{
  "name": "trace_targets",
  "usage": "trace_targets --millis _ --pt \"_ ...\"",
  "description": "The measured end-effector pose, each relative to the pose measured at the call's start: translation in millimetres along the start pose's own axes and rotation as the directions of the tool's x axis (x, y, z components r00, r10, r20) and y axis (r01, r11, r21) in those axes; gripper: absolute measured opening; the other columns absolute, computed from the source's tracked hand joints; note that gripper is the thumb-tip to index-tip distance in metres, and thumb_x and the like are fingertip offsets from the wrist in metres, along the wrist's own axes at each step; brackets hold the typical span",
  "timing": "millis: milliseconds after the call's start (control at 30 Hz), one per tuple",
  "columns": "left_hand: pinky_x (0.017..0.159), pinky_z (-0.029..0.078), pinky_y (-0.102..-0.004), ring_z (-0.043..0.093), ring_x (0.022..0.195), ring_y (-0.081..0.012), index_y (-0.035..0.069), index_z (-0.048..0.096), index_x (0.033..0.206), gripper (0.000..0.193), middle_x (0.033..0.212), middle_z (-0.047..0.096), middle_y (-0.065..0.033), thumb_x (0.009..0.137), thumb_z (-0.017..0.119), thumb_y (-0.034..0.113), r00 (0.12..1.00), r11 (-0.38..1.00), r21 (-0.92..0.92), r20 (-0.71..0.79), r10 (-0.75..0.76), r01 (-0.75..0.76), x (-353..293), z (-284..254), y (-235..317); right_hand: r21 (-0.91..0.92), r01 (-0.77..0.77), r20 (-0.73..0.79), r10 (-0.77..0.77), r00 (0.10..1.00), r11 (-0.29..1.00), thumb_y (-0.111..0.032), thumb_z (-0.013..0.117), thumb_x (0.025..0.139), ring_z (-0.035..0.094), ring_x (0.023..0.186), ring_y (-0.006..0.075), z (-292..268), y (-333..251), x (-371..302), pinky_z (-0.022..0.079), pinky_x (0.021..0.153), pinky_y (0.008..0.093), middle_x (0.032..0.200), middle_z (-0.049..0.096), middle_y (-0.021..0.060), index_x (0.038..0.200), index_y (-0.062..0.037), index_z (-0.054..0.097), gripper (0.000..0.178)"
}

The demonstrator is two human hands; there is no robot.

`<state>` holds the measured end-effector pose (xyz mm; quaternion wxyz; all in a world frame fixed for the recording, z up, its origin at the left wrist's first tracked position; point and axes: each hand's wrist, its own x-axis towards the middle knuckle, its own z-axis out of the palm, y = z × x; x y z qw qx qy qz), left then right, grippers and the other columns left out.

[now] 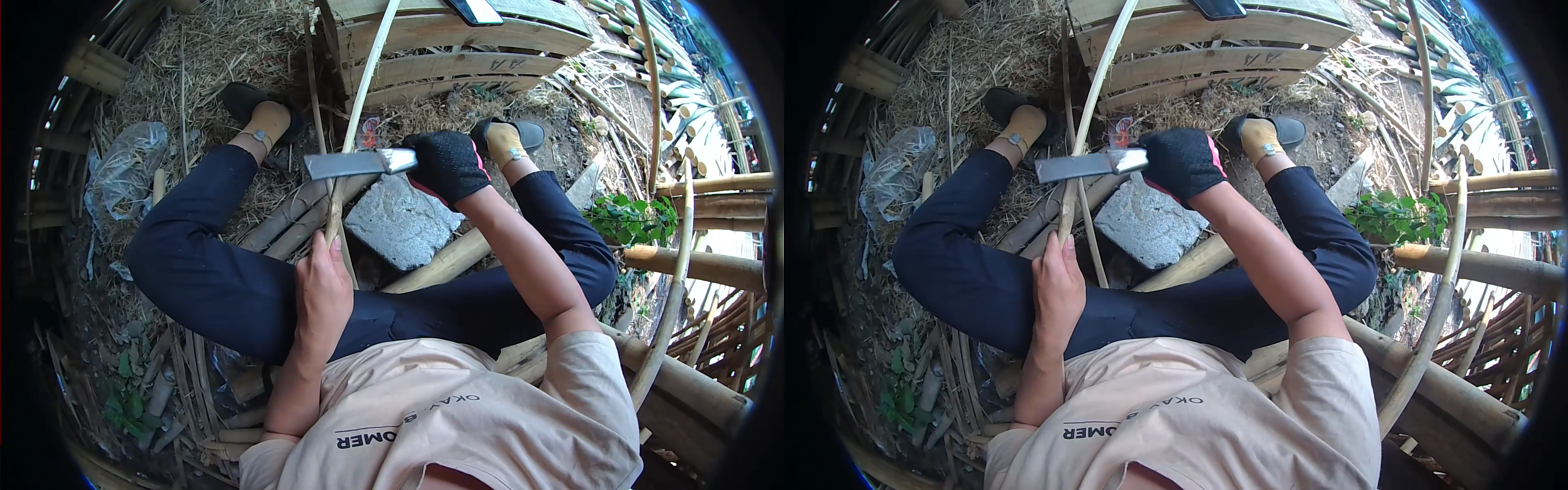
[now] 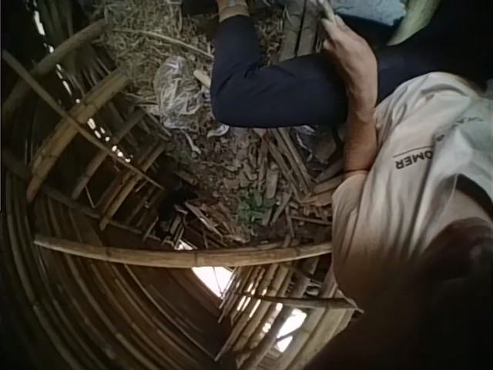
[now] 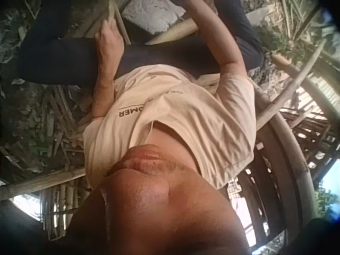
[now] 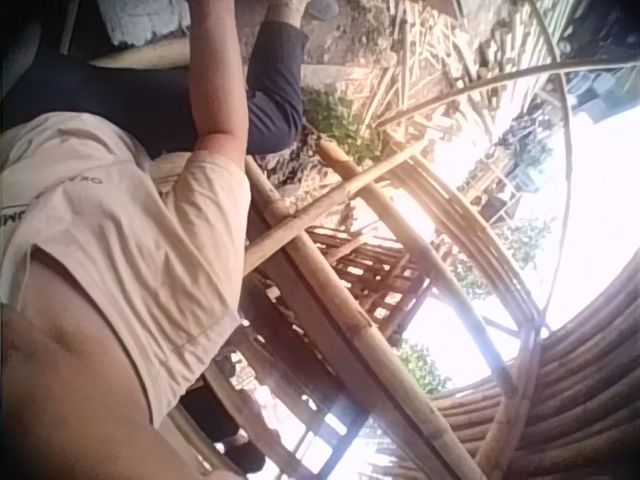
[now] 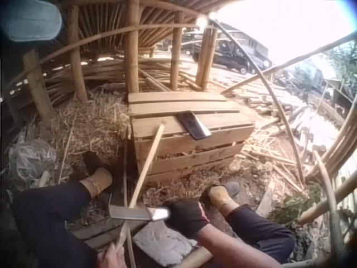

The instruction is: The person uses a knife to shave a thin strip of bamboo. They hold the bamboo strip in one hand and repeatedly pull the knife blade along its length to thin and smooth the surface.

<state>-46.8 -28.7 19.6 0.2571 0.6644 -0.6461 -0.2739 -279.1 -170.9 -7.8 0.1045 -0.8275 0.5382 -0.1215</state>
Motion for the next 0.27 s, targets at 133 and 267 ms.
trace_targets --millis 133,267 --pt "0.079 0.044 -0.0557 0.06 0.085 -0.0496 -0.002 0.059 0.109 0.027 0.088 0.065 -0.0294 0.106 0.047 0.022 0.997 0.997 0.003 0.018 -0.078 0.078 -7 1 2 -0.086 -0.223 -0.126 0.211 0.969 0.971 -0.028 0.067 0.079 0.072 0.08 0.0335 -13 40 20 0.057 0.072 0.0444 0.083 0.073 0.0123 0.098 -0.0218 0.077 0.022" --pt "0.084 0.047 -0.054 0.061 0.093 -0.0485 -0.001 0.056 0.133 0.039 0.1 0.067 -0.0293 0.105 0.05 0.026 0.98 0.988 -0.039 0.14 -0.14 0.147 -4 -1 -7 -0.086 -0.167 -0.072 0.161 0.984 0.982 -0.03 0.066 0.081 0.072 0.081 0.0342 -23 36 12 0.058 0.076 0.0445 0.083 0.073 0.0152 0.098 -0.0199 0.077 0.022"
